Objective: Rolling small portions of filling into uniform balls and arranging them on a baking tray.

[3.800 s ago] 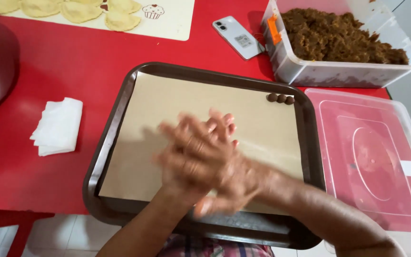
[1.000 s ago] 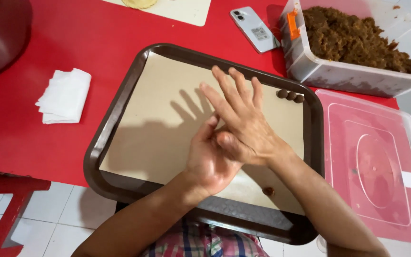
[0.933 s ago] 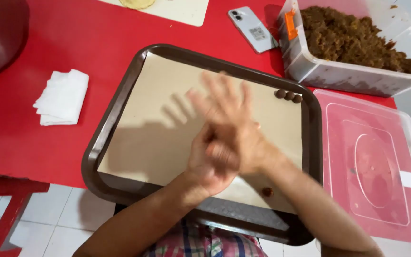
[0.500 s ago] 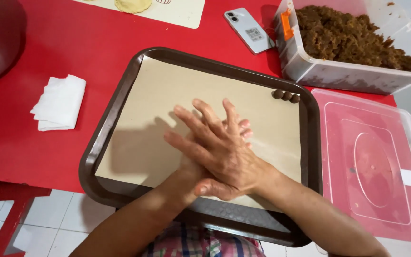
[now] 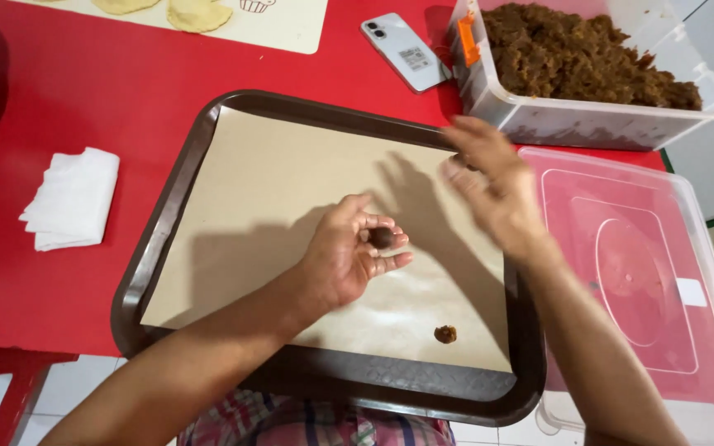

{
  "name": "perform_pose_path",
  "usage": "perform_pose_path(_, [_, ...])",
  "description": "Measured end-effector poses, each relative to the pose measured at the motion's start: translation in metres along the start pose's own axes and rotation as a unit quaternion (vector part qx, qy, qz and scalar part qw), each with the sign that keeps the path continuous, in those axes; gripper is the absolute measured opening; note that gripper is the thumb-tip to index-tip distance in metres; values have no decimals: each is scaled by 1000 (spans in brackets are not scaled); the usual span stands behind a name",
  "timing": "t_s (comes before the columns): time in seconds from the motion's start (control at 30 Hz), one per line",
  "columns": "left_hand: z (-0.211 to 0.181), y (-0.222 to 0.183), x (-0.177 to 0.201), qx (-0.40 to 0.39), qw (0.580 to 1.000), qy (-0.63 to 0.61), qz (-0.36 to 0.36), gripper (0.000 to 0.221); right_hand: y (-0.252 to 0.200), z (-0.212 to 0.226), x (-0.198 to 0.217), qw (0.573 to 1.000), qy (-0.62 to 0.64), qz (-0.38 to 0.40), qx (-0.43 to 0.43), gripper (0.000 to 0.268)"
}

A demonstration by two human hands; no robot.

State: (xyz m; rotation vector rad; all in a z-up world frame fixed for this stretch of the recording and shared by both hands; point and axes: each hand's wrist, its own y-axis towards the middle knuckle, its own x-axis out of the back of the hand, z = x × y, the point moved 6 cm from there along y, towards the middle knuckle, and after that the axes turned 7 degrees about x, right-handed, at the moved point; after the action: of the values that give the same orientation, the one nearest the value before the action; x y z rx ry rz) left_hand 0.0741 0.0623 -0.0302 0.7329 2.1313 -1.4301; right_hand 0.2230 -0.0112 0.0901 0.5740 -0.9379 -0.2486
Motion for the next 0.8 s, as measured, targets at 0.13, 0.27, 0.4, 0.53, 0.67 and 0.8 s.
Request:
perform_pose_path(0.13, [3,78,-12,-59,994,84,35,28,-41,-81,38,974,25,-110,-194,33])
perform_pose_path(0.27, [-4,112,-43,-175,961,211,24,43,-92,-141,55,929,-43,-101,-353,35])
perform_pose_path(0.4, [-1,142,-78,-282,907,310,31,48,-115,-149,65,919,-66,-125,-368,28])
perform_pose_path(0.53, [2,131,-125,-517,672,529,38,69,-124,-138,75,919,-43,-146,-364,25])
perform_pose_path(0.67, [26,166,-162,-627,462,627,39,87,-140,-152,86,921,-38,-159,-353,26])
perform_pose_path(0.8, [33,192,-180,-646,396,652,29,71,-155,-147,92,918,-31,-182,-350,27])
